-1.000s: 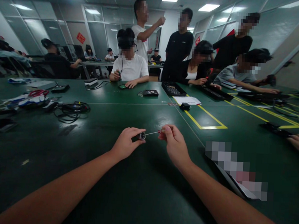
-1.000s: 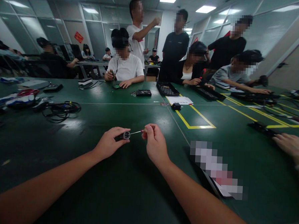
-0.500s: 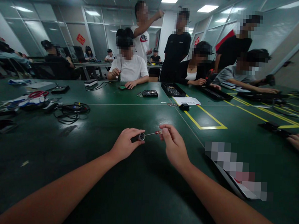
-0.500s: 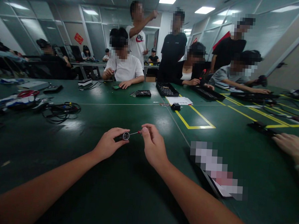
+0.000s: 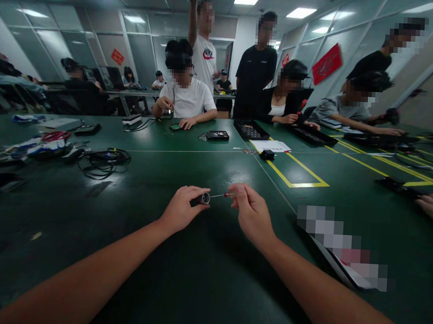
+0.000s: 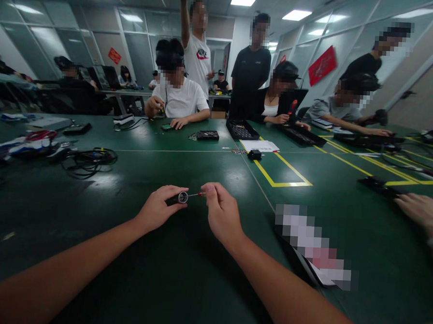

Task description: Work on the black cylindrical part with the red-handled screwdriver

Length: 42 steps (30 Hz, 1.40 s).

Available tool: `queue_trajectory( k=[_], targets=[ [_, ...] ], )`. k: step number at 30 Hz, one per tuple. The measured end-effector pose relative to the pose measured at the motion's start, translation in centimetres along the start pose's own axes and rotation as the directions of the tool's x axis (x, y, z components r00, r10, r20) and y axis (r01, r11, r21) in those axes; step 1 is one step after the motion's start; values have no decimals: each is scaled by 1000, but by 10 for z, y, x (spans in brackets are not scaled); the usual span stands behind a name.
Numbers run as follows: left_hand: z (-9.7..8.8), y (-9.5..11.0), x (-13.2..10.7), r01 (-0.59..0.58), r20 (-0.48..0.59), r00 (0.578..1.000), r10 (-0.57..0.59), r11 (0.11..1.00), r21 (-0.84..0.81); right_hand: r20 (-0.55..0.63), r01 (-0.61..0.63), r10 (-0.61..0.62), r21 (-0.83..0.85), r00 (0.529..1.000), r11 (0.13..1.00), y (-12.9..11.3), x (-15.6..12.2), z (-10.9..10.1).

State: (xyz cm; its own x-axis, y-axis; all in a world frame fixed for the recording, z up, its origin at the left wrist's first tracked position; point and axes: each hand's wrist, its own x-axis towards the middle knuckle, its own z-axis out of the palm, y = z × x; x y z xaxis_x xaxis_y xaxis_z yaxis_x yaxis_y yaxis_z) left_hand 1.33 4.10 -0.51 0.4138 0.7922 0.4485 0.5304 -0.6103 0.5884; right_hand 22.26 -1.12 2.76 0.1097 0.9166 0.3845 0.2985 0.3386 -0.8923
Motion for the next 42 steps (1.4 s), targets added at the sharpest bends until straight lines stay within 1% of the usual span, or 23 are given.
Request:
queue_trajectory(
  k=[2, 4, 7, 11, 15, 17, 19, 21, 22, 23, 26, 30, 33, 37, 39, 42],
  targets=[
    [0, 0, 0, -3, 4, 1000, 3, 1000, -1, 0, -12, 12, -2, 1000, 1000, 0, 0, 0],
    [-1, 0, 0, 7, 3, 1000, -7, 1000, 1, -13, -17, 17, 32, 1000, 999, 1, 0, 1],
    [-2, 0, -1, 31, 1, 1000, -31, 1000, 2, -29, 3, -1, 76, 1000, 997, 5, 1, 1],
    [-1, -2, -1, 31, 16, 999, -31, 1000, -1, -11, 14, -13, 53, 1000, 998, 7, 2, 2],
    [0, 3, -2, 55, 26, 998, -54, 998, -29, -26, -15, 17, 78, 1000, 997, 9, 2, 6],
    [0, 7, -1, 57, 20, 998, -56, 998, -34, -60, -54, 63, 155, 996, 986, 12, 4, 6],
    [-2, 11, 1, 2, 24, 1000, -2, 1000, 18, -80, -134, 162, 282, 983, 950, 18, 9, 5],
    [-3, 12, 3, -53, 33, 998, 51, 995, 85, -22, -276, 315, 428, 949, 861, 24, 16, 3],
    [-4, 11, 4, -57, 35, 998, 54, 993, 101, -2, -323, 366, 467, 930, 823, 27, 18, 1],
    [-5, 10, 4, -44, 34, 999, 40, 994, 100, 11, -345, 388, 480, 921, 806, 29, 21, 0],
    [-4, 4, 4, 7, 36, 999, -10, 998, 66, -25, -321, 379, 481, 925, 816, 31, 23, -1],
    [-1, 2, 3, -2, 39, 999, 0, 998, 64, -89, -235, 318, 497, 944, 835, 26, 20, 3],
    [0, 4, 2, -18, 47, 999, 14, 997, 71, -109, -163, 232, 438, 967, 884, 21, 16, 4],
    [-1, 4, 3, -6, 48, 999, 3, 998, 65, -124, -105, 135, 224, 983, 969, 14, 13, 2],
    [-2, 3, 3, 11, 45, 999, -14, 999, 49, -130, -91, 107, 127, 986, 988, 11, 11, 0],
    [-2, 1, 2, 37, 39, 999, -38, 999, 13, -132, -79, 83, 35, 988, 996, 9, 11, -2]
  ],
)
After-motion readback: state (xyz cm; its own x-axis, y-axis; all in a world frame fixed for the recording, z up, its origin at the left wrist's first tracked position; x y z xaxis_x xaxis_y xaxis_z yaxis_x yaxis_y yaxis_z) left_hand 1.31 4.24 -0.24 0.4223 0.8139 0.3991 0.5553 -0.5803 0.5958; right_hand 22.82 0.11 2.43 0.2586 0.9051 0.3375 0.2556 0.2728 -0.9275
